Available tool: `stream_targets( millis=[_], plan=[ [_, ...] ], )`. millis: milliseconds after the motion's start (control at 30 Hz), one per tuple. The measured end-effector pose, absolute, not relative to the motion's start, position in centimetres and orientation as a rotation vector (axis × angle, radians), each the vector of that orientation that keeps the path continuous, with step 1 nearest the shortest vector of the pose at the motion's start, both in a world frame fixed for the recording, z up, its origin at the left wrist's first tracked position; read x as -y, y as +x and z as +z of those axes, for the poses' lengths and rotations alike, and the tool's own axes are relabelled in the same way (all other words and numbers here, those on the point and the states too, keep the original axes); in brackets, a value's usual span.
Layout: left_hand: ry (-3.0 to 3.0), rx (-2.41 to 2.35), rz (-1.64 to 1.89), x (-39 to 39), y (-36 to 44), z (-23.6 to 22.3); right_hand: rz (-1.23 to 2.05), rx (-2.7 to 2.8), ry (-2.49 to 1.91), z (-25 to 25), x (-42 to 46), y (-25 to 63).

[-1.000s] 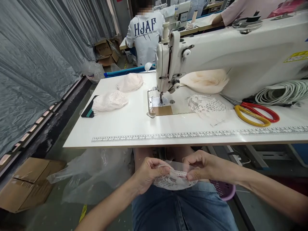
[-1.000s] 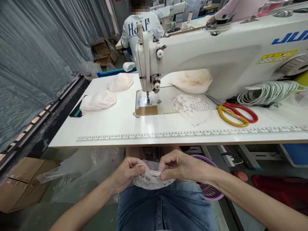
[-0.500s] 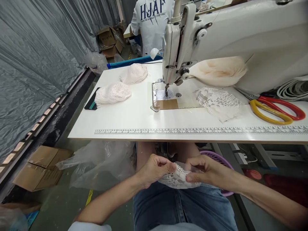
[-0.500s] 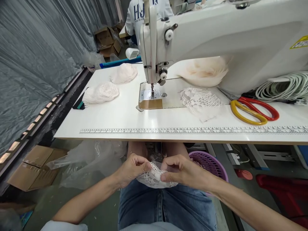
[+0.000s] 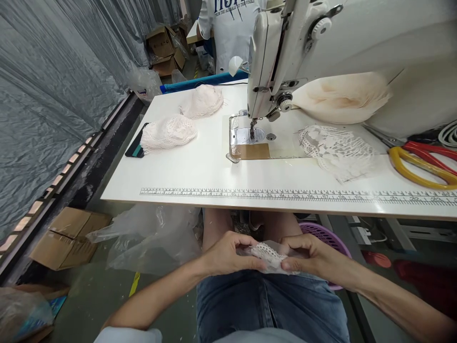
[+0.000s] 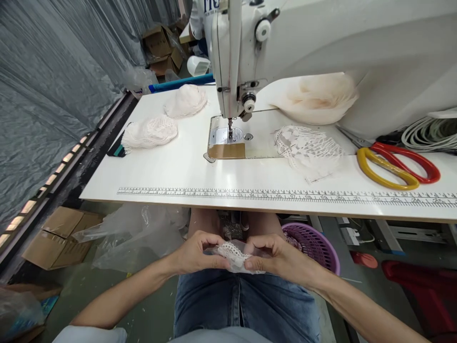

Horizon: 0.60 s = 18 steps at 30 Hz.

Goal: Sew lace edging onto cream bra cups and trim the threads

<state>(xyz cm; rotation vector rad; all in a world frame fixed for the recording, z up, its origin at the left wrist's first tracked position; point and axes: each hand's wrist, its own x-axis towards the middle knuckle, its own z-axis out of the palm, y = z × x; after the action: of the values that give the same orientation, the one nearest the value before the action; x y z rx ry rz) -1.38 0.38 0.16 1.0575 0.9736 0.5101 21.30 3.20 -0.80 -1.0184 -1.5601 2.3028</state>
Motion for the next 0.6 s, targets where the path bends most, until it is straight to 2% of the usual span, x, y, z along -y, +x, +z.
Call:
stream_targets(
  millis=[233,600],
  plan=[
    [1.140,-1.128,0.532,-0.5,-0.6,-0.2,2.277,1.637,-1.041,-1.0,-3.8,21.5],
    [1.626,-1.228,0.274,-0.8,-1.6,1.0,2.200,1.587,-1.059,-0.2,-3.9,19.2]
  ],
)
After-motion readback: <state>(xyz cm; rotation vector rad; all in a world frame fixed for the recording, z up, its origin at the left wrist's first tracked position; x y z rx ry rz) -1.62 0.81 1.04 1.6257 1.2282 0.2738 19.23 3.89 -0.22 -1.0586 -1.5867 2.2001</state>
